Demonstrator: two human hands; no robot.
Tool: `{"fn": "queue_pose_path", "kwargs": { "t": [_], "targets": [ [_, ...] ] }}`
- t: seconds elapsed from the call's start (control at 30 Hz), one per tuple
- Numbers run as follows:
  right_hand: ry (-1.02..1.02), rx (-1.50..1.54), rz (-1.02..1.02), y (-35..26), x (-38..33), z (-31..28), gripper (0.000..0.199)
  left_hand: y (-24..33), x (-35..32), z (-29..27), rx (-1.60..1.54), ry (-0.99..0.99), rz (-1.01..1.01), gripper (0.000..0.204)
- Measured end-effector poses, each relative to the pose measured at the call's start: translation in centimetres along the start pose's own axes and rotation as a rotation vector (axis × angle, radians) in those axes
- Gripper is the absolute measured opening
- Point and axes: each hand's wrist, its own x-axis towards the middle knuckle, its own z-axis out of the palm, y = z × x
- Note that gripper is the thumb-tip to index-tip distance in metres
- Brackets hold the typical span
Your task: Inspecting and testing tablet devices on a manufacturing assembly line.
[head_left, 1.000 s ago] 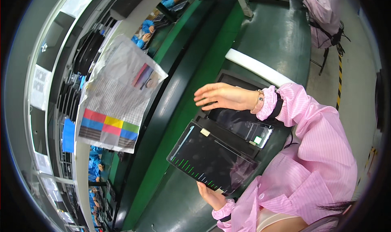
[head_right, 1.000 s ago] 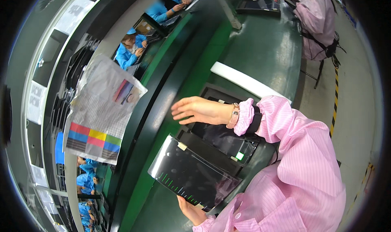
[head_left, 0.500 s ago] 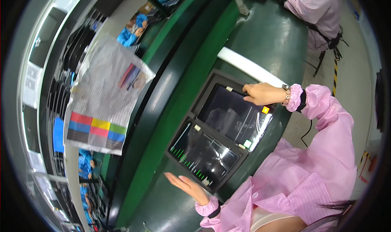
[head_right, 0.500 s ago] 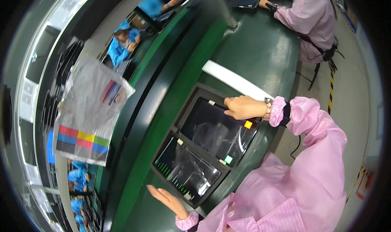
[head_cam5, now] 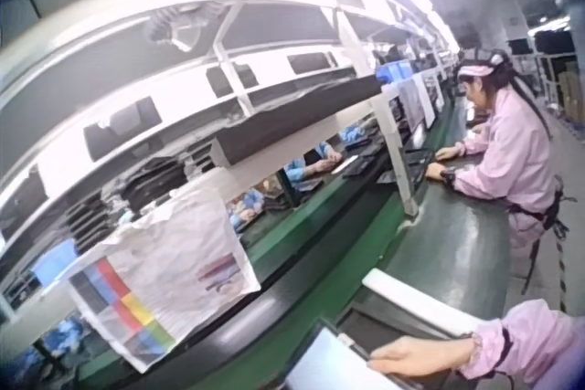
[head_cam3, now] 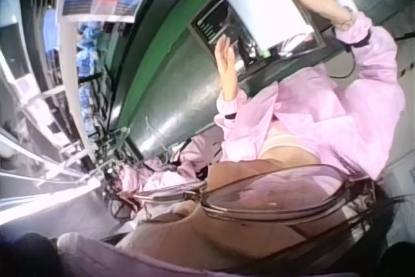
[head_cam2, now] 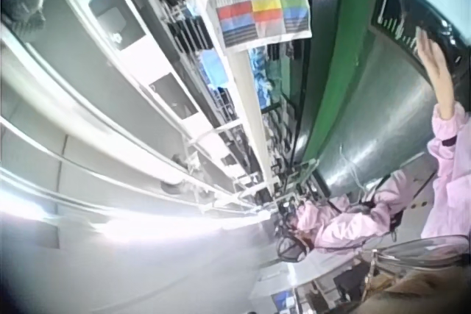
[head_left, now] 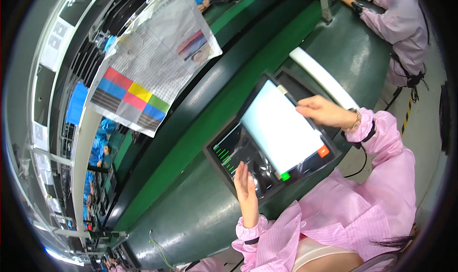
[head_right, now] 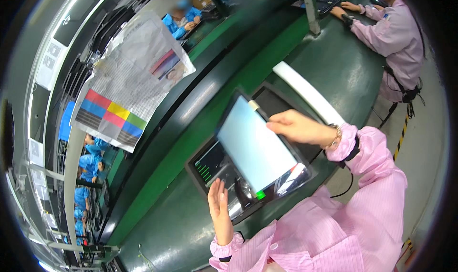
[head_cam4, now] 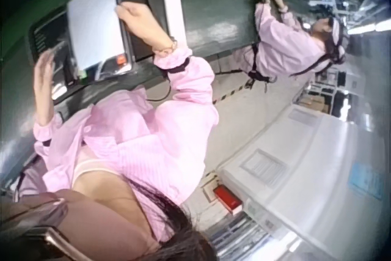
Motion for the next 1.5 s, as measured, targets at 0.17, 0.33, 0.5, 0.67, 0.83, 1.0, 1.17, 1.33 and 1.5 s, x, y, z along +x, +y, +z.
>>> {"fn": "queue_pose_path", "kwargs": {
  "t": [0.17,0.33,0.5,0.67,0.83,1.0,1.17,1.33,1.5],
  "targets": [
    [-0.141,0.019,-0.152,-3.3,-1.4,4.7,0.032,0.7,-1.0,0.1,-0.486,0.042,-0.144,0.053],
    [-0.213,-0.007,-0.242,-5.5,0.6,8.3,0.028,1.0,-1.8,-1.9,-0.473,0.107,0.042,0.055],
    [0.063,0.033,-0.537,-7.5,3.7,10.9,0.040,0.7,-3.2,-3.7,-0.462,0.144,0.073,0.059],
    [0.163,-0.098,-0.609,-7.1,4.0,12.3,0.038,-0.1,-3.9,-4.6,-0.490,0.153,0.085,0.054],
    [-0.089,0.310,-0.270,-5.5,6.1,12.1,0.021,0.1,-3.9,-5.5,-0.431,0.205,0.181,0.045],
    [-0.310,0.647,0.085,-4.9,5.6,12.2,0.033,2.6,-2.8,-6.1,-0.344,0.317,0.216,0.035],
    [-0.157,0.621,-0.256,-5.7,7.2,14.8,0.033,4.3,0.1,-4.8,-0.291,0.398,0.303,0.034],
    [-0.033,0.545,-0.445,-6.8,10.0,13.8,0.026,4.9,2.3,-6.4,-0.227,0.300,0.365,0.044],
    [-0.044,0.498,-0.579,-8.5,13.6,12.6,0.026,4.8,5.6,-9.1,0.016,0.093,0.190,0.049]
  ]
}}
